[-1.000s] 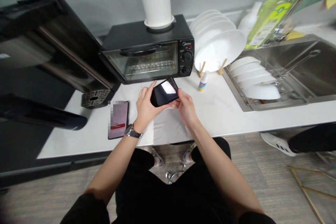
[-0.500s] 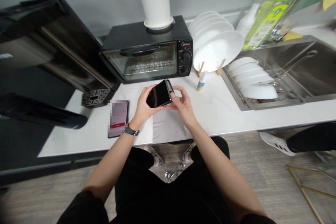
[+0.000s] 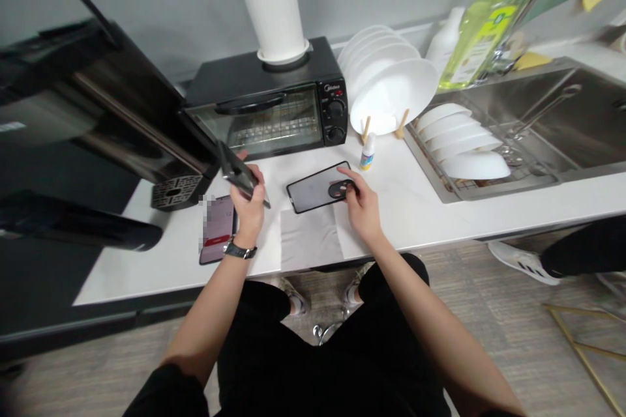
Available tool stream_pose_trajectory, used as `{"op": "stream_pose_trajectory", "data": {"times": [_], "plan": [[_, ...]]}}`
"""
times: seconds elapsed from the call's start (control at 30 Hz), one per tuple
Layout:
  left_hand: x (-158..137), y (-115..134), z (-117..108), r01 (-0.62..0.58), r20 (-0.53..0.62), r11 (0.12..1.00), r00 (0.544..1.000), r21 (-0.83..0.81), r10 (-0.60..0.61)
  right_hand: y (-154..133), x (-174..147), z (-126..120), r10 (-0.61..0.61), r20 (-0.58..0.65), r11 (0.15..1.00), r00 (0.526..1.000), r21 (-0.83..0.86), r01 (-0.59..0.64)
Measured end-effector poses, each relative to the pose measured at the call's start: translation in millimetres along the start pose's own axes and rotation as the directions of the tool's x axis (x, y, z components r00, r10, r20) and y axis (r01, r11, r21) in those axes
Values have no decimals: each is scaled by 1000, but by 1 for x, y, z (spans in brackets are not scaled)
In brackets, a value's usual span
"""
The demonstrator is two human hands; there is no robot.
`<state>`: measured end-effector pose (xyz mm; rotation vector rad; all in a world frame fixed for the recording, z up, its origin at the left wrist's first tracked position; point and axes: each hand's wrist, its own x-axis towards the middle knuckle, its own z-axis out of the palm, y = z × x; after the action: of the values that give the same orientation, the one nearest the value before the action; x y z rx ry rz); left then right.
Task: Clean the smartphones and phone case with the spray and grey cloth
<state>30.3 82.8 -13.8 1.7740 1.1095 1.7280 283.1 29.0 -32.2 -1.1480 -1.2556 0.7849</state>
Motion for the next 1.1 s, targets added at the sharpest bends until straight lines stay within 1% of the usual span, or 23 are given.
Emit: {"op": "stream_pose_trajectory", "data": {"times": [0.03,0.07,0.13,0.17,0.23,0.3,0.37,0.43,0.5,0.63,0.67,0.7,0.8,0.87,0.9,0.93,1.0,1.07,1.1], "plan": [[2,-1,-1,2,-4,998,1000,57,-2,4,0,-5,3,-46,1000,999,-19,-3],[3,-3,-2,2,15,993,1000,122,-4,7,0,-10,13,-80,1000,997,-22,-15],[7,-7,0,-4,118,967,993,255,-27,9,0,-17,50,-137,999,989,7,-49],[8,-9,3,-9,184,947,981,320,-53,9,-1,-19,56,-168,998,984,14,-54],[10,-13,8,-32,318,890,939,454,-128,8,-2,-21,16,-253,1000,967,-8,-19],[11,-16,13,-96,430,827,884,555,-186,7,-2,-20,-61,-349,998,935,-51,46],[12,-19,15,-177,513,781,834,598,-204,5,-2,-19,-125,-426,991,896,-95,94],[12,-22,17,-239,566,764,802,600,-194,3,-3,-18,-151,-449,987,880,-117,110],[14,-26,18,-272,599,760,779,591,-186,0,-3,-16,-149,-430,987,890,-113,110],[19,-29,22,-323,649,746,737,582,-188,-3,-3,-15,-124,-349,991,929,-94,97],[20,-27,22,-330,649,746,740,578,-176,-3,-2,-16,-115,-330,992,937,-94,89],[19,-23,21,-328,638,751,754,573,-157,-3,-1,-16,-107,-321,992,941,-97,80],[12,1,15,-278,564,819,823,502,-66,-1,-1,-18,-67,-319,995,945,-93,39],[1,23,9,-228,571,899,821,373,-29,-2,-3,-15,-24,-280,999,960,-53,9],[-5,34,6,-203,581,921,813,332,-30,-4,-6,-12,-4,-251,1000,968,-20,-1],[-12,44,3,-196,595,924,802,327,-41,-6,-10,-7,12,-219,1000,976,11,-9],[-25,57,-4,-206,574,886,815,416,-80,-12,-19,3,44,-151,997,988,62,-35],[-38,63,-13,-204,553,856,826,475,-110,-17,-30,13,78,-64,994,995,86,-72],[-44,63,-18,-193,543,847,830,495,-128,-20,-35,17,90,0,992,996,85,-90]]}}
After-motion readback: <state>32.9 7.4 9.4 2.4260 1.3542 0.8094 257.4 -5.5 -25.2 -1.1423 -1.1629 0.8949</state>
